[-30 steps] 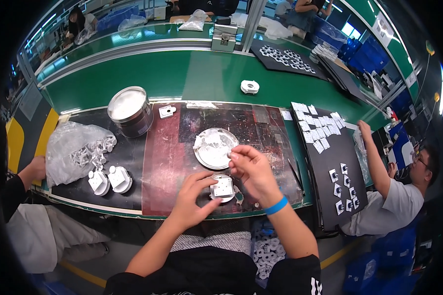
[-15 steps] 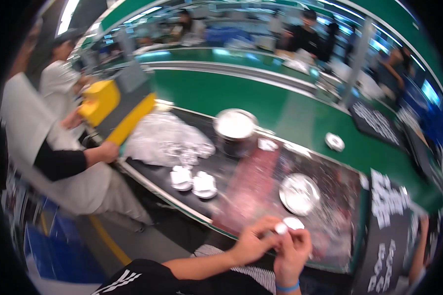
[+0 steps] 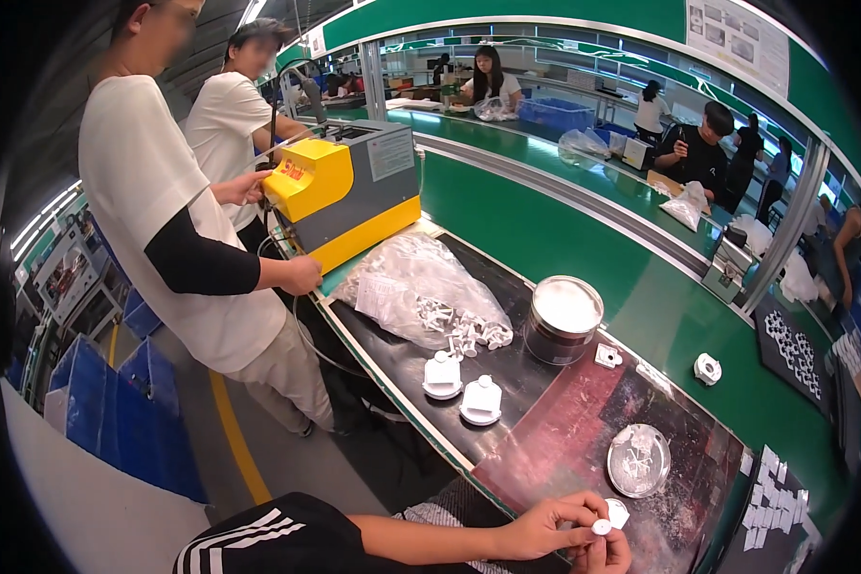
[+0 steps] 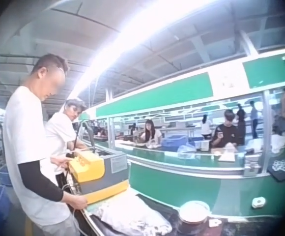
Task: Assembling electronic light components by applying thermal paste and attaching small LED boards to circular plastic housings.
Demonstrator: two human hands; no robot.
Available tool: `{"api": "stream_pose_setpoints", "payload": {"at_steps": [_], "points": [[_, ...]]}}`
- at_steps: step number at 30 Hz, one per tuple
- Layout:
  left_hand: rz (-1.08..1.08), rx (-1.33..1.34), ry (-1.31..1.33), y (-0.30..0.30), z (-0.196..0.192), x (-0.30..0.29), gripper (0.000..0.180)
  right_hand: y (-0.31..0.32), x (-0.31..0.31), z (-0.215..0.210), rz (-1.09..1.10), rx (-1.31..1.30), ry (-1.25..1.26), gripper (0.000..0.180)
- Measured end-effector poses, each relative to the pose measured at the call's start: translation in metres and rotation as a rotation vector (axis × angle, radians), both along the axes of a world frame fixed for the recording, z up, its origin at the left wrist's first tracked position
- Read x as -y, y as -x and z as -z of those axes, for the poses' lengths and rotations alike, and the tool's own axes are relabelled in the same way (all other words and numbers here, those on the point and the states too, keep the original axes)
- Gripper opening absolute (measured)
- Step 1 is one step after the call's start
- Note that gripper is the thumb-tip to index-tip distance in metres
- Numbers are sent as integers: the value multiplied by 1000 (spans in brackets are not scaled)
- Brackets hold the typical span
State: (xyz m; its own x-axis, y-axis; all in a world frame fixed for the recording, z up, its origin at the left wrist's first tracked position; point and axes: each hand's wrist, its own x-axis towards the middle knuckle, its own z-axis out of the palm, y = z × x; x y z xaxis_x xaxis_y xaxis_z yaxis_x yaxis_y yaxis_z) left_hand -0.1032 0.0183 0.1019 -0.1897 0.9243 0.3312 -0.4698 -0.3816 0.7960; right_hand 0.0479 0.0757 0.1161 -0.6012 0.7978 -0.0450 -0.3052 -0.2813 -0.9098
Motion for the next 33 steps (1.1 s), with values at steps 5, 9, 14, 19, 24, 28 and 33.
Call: {"api": "stream_pose_setpoints", "payload": {"at_steps": [5, 9, 14, 19, 24, 28, 33], "points": [[-8, -81, 6, -8, 10, -1, 27, -4, 8, -5, 82, -82, 140, 24], [-303, -575, 41, 9, 14, -3, 50, -19, -23, -6, 224, -104, -120, 15], [-452, -841, -5, 31, 27, -2, 44, -26, -78, -63, 154, 241, -471, 8], [-355, -1118, 6, 27, 20, -10, 71, -9, -126, -75, 49, 609, -698, 15], [-300, -1161, -4, 19, 22, -15, 66, 6, -145, -59, 22, 864, -1116, 15], [-312, -1130, 7, 18, 25, -12, 60, 22, -144, -38, -66, 870, -1257, 13], [-312, -1122, 30, 19, 24, -11, 57, 36, -145, -31, -171, 948, -1286, 13]]}}
